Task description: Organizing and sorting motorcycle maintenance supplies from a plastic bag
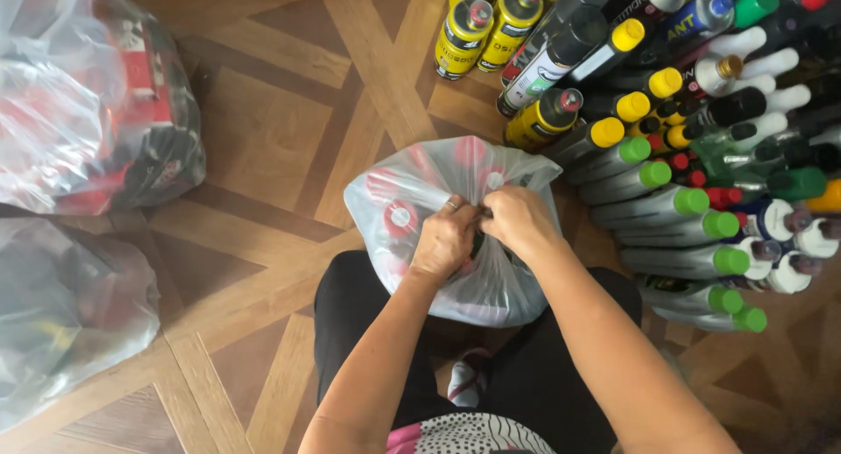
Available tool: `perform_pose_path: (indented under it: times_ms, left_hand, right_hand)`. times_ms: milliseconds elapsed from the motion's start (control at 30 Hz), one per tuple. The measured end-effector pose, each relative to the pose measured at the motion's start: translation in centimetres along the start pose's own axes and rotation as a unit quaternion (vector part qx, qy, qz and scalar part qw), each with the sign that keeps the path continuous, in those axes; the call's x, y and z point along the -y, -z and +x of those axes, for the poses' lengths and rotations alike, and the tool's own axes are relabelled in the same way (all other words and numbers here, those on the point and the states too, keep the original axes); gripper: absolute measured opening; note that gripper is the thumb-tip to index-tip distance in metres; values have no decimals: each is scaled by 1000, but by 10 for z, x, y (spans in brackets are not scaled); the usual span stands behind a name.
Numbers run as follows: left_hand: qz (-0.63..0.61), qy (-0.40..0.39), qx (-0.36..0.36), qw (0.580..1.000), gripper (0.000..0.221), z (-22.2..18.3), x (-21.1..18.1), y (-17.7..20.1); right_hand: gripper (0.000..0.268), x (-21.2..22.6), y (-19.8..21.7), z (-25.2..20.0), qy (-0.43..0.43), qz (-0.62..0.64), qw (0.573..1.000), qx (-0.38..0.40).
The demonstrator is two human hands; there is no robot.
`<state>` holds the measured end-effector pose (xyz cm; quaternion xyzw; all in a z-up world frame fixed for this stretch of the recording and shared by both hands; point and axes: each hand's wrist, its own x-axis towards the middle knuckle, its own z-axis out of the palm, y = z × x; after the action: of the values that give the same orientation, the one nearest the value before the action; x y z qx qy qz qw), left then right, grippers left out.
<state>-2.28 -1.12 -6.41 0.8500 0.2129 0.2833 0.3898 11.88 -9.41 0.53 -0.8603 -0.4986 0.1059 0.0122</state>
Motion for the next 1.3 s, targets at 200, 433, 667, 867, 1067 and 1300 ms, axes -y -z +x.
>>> perform_pose_path:
  times_ms: [200, 433, 667, 867, 1067, 1300]
  left_hand:
    - [46, -112, -119, 985, 15, -4, -5, 7]
    - [76, -120, -77, 987, 7, -6, -8, 11]
    - [132, -138, -4, 982, 5, 4, 11, -3]
    - [140, -151, -18, 978, 3, 15, 10, 10]
    - [155, -122, -18, 980, 6, 20, 6, 2]
    - [152, -115, -17, 982, 4, 17, -14, 17]
  right_hand:
    - [32, 3, -23, 11, 47, -153, 987, 8]
    - [35, -10, -38, -7, 31, -97, 995, -22]
    - [25, 10, 13, -8, 14, -31, 997, 63]
    - [34, 16, 27, 5, -3, -14, 993, 118]
    - [25, -13, -23, 5, 69, 27, 997, -21]
    - [17, -4, -29, -14, 32, 34, 986, -161]
